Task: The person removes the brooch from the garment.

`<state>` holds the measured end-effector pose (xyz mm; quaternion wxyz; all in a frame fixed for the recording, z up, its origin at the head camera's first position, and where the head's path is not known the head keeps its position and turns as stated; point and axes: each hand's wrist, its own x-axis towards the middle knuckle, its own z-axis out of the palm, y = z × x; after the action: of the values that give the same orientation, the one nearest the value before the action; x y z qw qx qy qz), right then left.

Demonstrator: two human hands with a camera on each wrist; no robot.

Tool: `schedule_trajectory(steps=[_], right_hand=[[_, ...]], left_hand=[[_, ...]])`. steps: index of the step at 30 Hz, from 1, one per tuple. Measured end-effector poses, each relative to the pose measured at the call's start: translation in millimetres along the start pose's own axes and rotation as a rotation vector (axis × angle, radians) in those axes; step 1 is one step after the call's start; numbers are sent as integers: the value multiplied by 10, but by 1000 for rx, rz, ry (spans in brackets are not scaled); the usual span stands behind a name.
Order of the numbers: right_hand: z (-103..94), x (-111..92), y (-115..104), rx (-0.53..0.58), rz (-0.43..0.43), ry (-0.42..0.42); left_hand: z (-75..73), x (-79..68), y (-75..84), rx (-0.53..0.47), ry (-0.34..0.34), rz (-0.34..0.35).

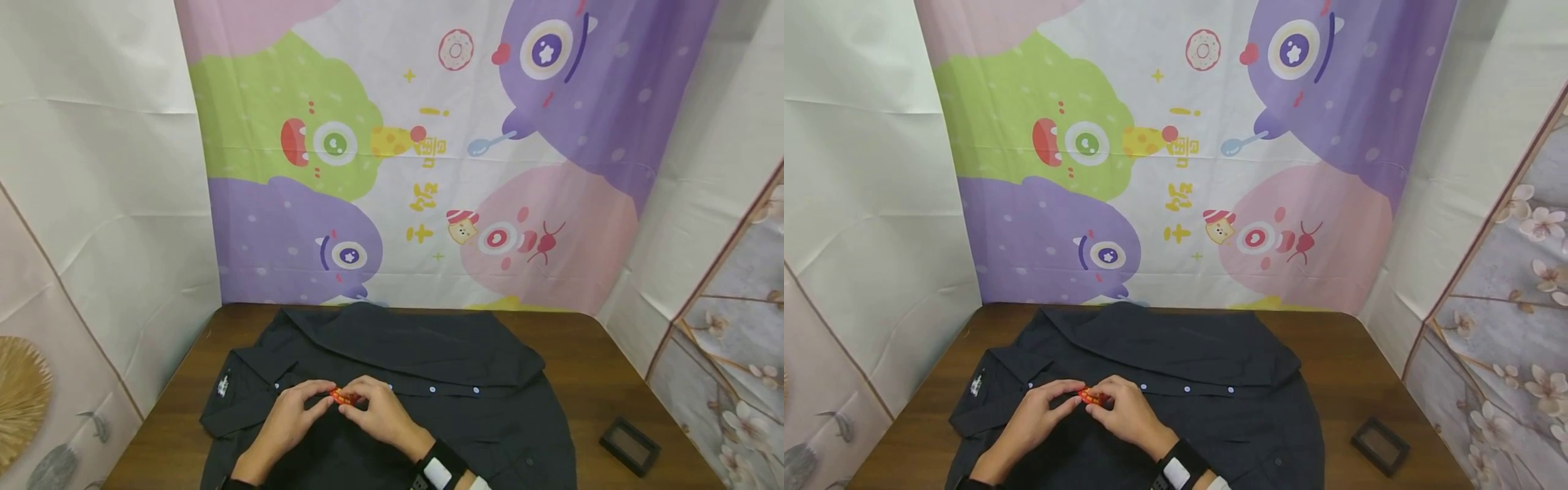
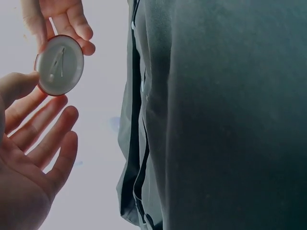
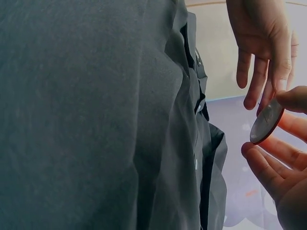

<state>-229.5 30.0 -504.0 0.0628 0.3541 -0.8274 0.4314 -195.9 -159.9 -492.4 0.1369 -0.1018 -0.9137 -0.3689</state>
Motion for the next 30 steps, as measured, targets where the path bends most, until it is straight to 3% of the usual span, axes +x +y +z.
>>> schedule_trajectory(steps=[9,30], right_hand=[[-14,-7,2,28,3,-7],[-26,-21,-23,78,30,1]], left_hand=[[13,-19,-2,-23,23,-16],[0,0,16,-57,44,23]])
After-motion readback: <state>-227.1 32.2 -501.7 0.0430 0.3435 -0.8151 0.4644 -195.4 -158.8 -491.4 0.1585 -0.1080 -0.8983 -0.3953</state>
